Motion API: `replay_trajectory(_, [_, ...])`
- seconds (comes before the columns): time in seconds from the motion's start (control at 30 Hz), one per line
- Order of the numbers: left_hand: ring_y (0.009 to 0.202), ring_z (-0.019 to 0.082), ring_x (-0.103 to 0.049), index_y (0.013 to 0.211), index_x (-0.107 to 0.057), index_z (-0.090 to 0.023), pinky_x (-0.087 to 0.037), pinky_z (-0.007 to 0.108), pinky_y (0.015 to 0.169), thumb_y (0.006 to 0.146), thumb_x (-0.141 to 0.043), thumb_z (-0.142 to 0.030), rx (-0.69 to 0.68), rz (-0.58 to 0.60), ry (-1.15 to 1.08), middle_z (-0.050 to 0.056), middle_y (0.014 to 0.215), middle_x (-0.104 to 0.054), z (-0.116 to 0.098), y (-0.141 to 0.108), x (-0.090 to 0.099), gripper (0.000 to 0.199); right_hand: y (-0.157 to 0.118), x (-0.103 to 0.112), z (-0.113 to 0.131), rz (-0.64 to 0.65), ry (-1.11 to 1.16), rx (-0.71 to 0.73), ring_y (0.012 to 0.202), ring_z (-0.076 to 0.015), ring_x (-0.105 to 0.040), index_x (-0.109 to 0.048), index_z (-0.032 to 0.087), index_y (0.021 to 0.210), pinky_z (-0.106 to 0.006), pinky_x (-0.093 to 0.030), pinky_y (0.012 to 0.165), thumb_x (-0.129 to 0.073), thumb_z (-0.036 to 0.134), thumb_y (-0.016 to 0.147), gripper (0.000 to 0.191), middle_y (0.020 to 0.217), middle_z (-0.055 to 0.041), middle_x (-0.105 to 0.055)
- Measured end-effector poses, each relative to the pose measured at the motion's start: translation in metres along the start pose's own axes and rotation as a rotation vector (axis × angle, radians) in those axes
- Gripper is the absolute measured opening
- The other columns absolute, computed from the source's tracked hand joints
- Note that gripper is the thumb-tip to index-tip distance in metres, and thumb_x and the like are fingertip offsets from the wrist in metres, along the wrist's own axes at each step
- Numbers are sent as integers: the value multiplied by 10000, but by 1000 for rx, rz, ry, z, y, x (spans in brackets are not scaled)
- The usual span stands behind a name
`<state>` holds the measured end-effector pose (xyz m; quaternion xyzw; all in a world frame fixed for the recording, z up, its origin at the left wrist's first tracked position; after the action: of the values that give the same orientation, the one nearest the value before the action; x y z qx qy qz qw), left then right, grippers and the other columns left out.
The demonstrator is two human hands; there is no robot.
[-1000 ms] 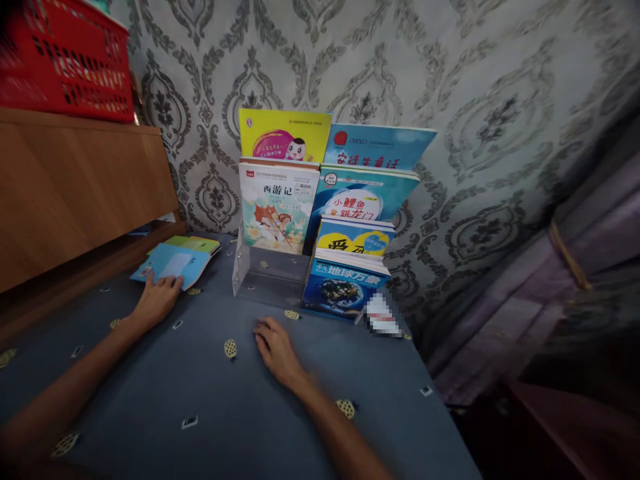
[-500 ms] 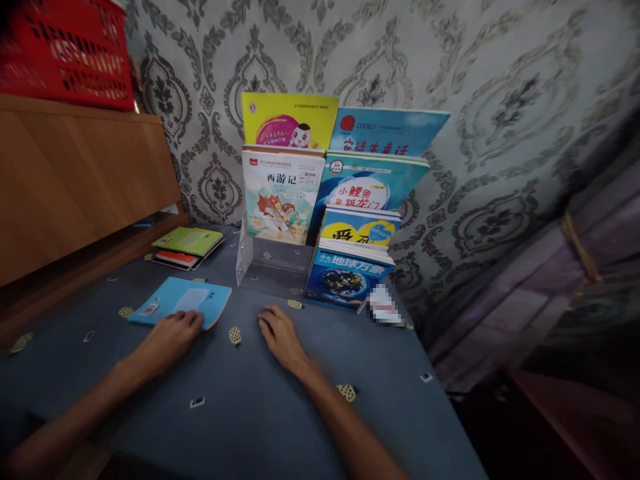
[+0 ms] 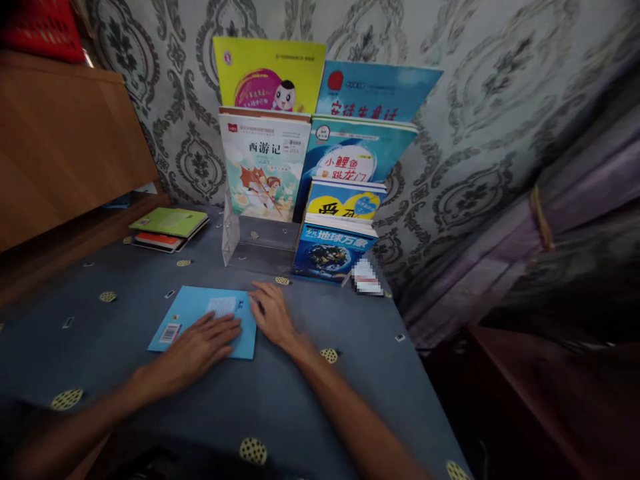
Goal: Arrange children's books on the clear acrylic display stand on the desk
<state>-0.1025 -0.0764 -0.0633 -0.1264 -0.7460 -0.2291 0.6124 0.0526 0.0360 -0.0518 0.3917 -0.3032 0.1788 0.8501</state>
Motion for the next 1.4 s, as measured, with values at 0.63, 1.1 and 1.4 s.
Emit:
replay_trajectory(0.63, [1447,248,-409,1447,-497,-164,-330,522,1168,1025,-249,-386,319,-66,17,123,1506,-511,111,-11,12,537,-3,-28,10,419,-184,-184,1502,-303,-296,-405,65,1508,-533,-244,1230,-421,423,1020,606,1573,-220,-374])
replay_trajectory(1.1, [1369,302,-505,1363,-584,-125,-416,508,1102,998,-324,-342,501,-29,253,170,1464,-547,107,-31,39,499,-11,-24,0,396,-254,-197,1488,-274,-335,-435,74,1494,-497,-240,1231,-328,455,1033,608,1564,-188,-414])
replay_trajectory(1.4, [1469,330,-353,1462,-455,-104,-281,542,1189,949,-311,-707,107,53,227,200,1547,-433,48,-38,23,804,-11,-26,-1,373,-250,-201,1481,-273,-348,-449,77,1483,-509,-248,1223,-346,438,1024,593,1551,-190,-434])
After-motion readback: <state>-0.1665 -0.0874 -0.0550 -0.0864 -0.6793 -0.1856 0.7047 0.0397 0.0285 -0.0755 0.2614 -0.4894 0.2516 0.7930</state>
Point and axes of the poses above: each hand's wrist, its own y-axis towards the middle knuckle, its own x-axis out of the back of the hand, z = x × y, the point moved 4 cm from there along y, towards the middle knuckle
